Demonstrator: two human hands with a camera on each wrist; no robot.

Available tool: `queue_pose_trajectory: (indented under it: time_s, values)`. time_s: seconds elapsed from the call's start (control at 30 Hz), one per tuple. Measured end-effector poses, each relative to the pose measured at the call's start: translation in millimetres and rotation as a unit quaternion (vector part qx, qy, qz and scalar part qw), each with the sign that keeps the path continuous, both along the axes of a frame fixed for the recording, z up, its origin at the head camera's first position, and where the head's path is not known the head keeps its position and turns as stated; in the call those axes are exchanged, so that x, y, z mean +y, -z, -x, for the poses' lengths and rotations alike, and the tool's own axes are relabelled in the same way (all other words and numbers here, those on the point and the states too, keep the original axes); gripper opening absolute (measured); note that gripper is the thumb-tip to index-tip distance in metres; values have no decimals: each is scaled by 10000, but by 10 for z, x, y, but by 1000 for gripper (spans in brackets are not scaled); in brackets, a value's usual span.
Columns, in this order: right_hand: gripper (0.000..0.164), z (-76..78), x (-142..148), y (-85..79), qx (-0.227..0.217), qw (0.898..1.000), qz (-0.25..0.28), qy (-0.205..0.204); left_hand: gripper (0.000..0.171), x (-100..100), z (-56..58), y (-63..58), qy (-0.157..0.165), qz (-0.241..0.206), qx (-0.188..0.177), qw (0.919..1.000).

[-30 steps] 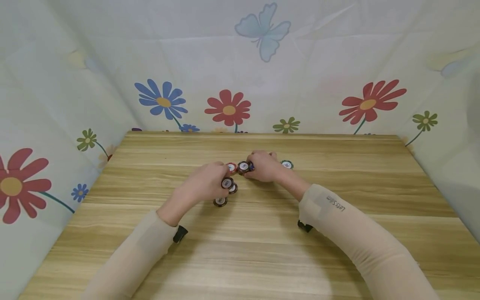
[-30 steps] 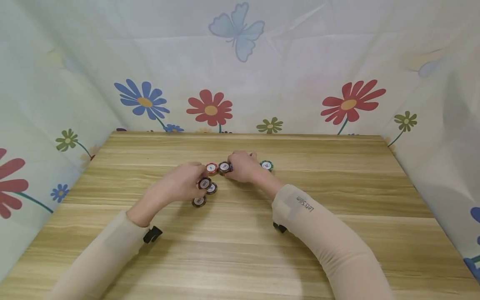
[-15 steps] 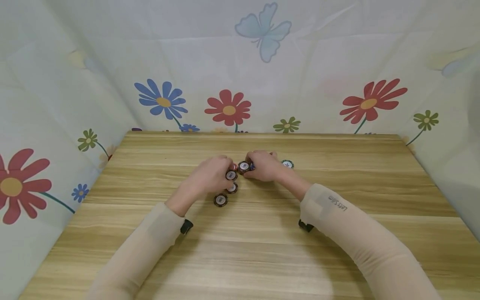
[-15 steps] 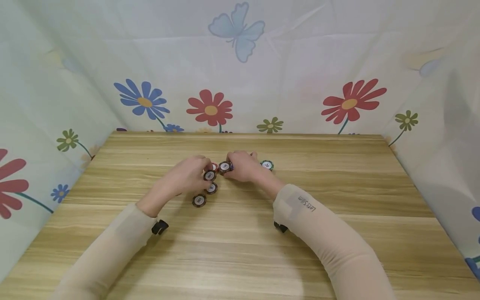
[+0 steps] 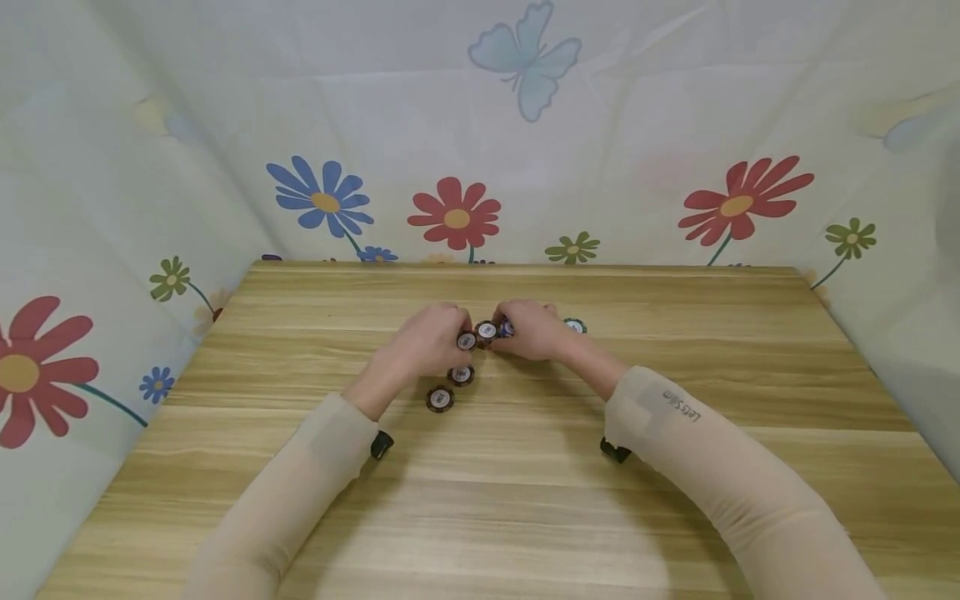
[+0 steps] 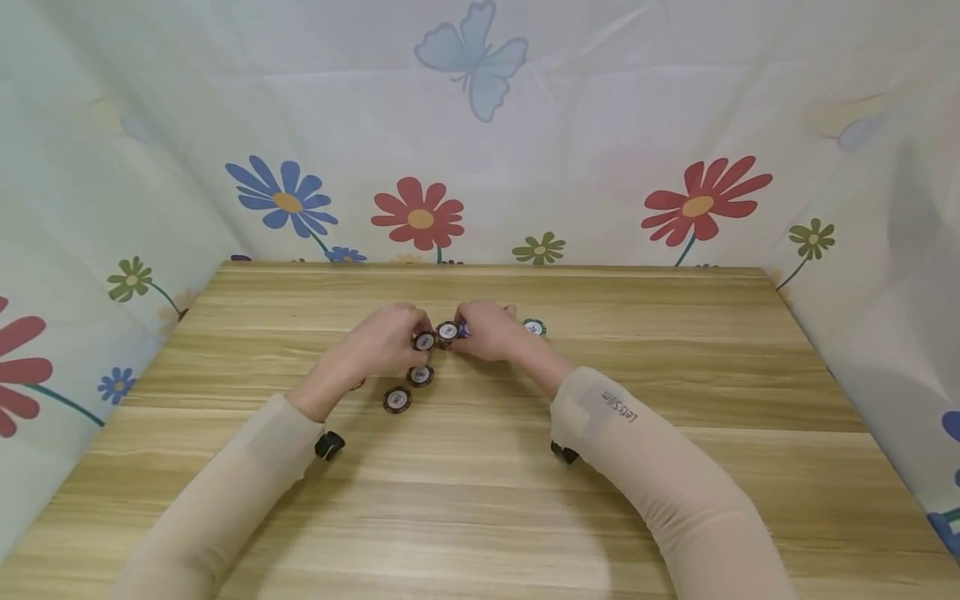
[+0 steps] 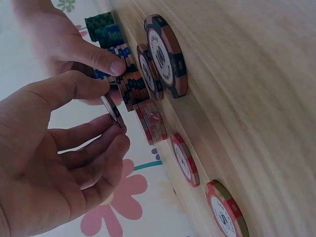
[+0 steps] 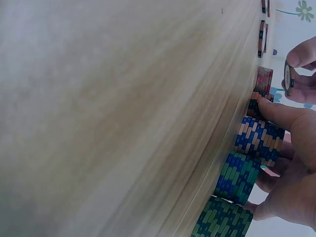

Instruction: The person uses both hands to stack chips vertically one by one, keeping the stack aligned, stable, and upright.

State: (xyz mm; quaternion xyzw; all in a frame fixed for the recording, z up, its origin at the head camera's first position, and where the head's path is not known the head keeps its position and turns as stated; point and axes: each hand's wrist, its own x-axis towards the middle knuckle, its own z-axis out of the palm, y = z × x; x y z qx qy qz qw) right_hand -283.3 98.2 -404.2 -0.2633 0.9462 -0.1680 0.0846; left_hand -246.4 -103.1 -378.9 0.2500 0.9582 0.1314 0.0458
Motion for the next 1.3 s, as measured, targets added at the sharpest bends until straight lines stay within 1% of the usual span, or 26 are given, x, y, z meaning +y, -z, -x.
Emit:
queue_pose_trajectory:
  time_s: [0.2, 0.43, 0.6, 0.77, 0.97, 1.17, 1.3]
  values:
    - [36, 1, -4, 2, 2, 10000, 64, -20, 22, 36, 54, 1, -178, -26, -51, 9998]
    - [36, 15, 1, 6, 14, 9999, 98, -28, 20, 91, 137, 33, -161, -110, 27, 9998]
    - [34, 11, 4, -1, -12, 9999, 106, -20, 21, 130, 189, 58, -170, -137, -34, 9998]
    - [34, 13, 3, -2, -45, 9999, 140, -24, 15, 148, 242, 78, -212, -214, -98, 9995]
    - [33, 8, 3, -5, -42, 9998, 188, -48, 13, 159, 292, 112, -135, -260, -121, 9995]
    - [32, 5, 13, -13, -26, 9998, 194, -35, 21, 162, 311, 122, -39, -339, -152, 9993]
    - [34, 8, 15, -17, -40, 9999, 150, -42, 35, 133, 309, 100, -41, -408, -327, 9986]
